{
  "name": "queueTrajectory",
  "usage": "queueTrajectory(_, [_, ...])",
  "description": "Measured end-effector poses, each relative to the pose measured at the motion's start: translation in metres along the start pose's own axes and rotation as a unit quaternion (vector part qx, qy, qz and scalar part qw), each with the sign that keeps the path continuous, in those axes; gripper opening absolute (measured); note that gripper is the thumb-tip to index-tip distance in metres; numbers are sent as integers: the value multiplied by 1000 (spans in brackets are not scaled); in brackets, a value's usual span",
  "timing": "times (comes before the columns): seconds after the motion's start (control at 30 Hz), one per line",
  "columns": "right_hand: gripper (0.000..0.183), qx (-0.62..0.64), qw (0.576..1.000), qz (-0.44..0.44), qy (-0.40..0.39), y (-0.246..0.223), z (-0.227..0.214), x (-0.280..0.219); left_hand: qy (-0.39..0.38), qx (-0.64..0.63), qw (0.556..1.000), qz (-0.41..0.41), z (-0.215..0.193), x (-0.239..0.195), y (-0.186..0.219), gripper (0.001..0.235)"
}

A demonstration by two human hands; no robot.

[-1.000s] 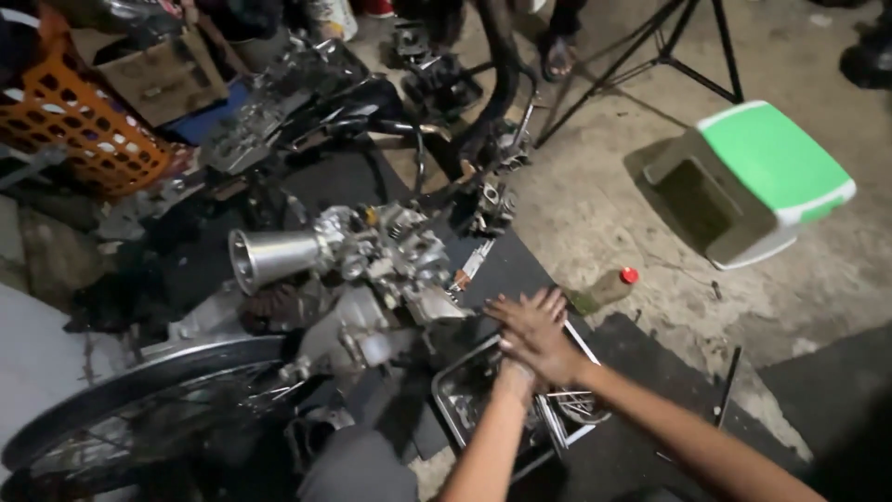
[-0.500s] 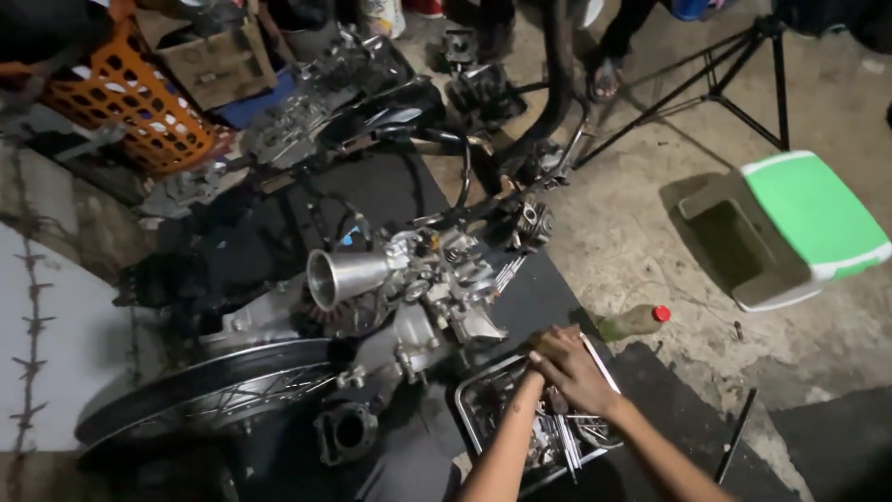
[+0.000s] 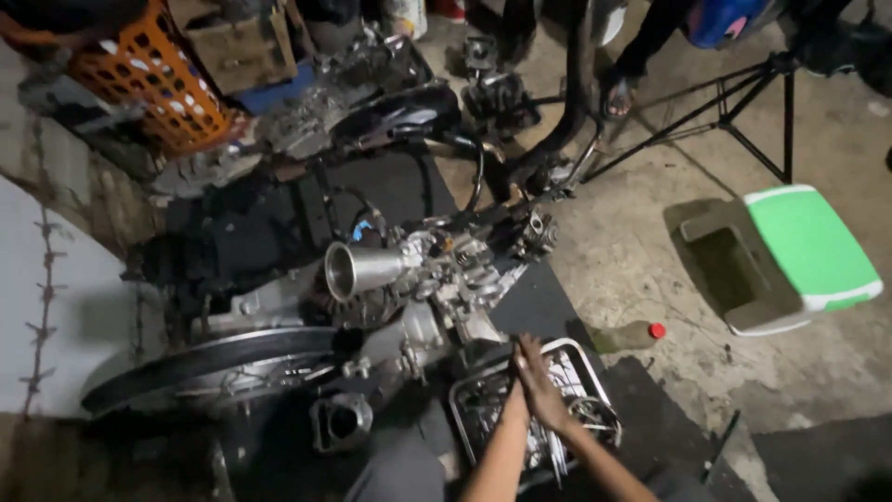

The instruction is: Cleaning and organizing motorcycle engine parts into a tray

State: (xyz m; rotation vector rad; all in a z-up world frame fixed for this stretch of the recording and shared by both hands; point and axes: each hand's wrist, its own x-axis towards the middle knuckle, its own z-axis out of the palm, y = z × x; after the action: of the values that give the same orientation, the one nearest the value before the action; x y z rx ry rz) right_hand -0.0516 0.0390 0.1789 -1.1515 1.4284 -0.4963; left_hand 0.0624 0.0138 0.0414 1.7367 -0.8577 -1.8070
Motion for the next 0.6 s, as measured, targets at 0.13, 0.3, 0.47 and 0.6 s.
queueTrajectory(0.13, [63, -287, 903, -304, 97, 163, -53, 107, 14, -59, 998, -5, -11, -7, 3, 46])
queueTrajectory(0.3, [61, -337, 905, -131, 224, 278, -33, 176, 38, -139, 989, -25, 3, -14, -6, 47])
queueTrajectory(0.47, [20, -410, 796, -445, 19, 223, -21, 80, 65, -223, 972, -43, 34, 9, -48, 49])
queueTrajectory(0.6, [29, -446, 783, -426, -80, 75, -42, -34, 92, -276, 955, -54, 56, 30, -86, 51])
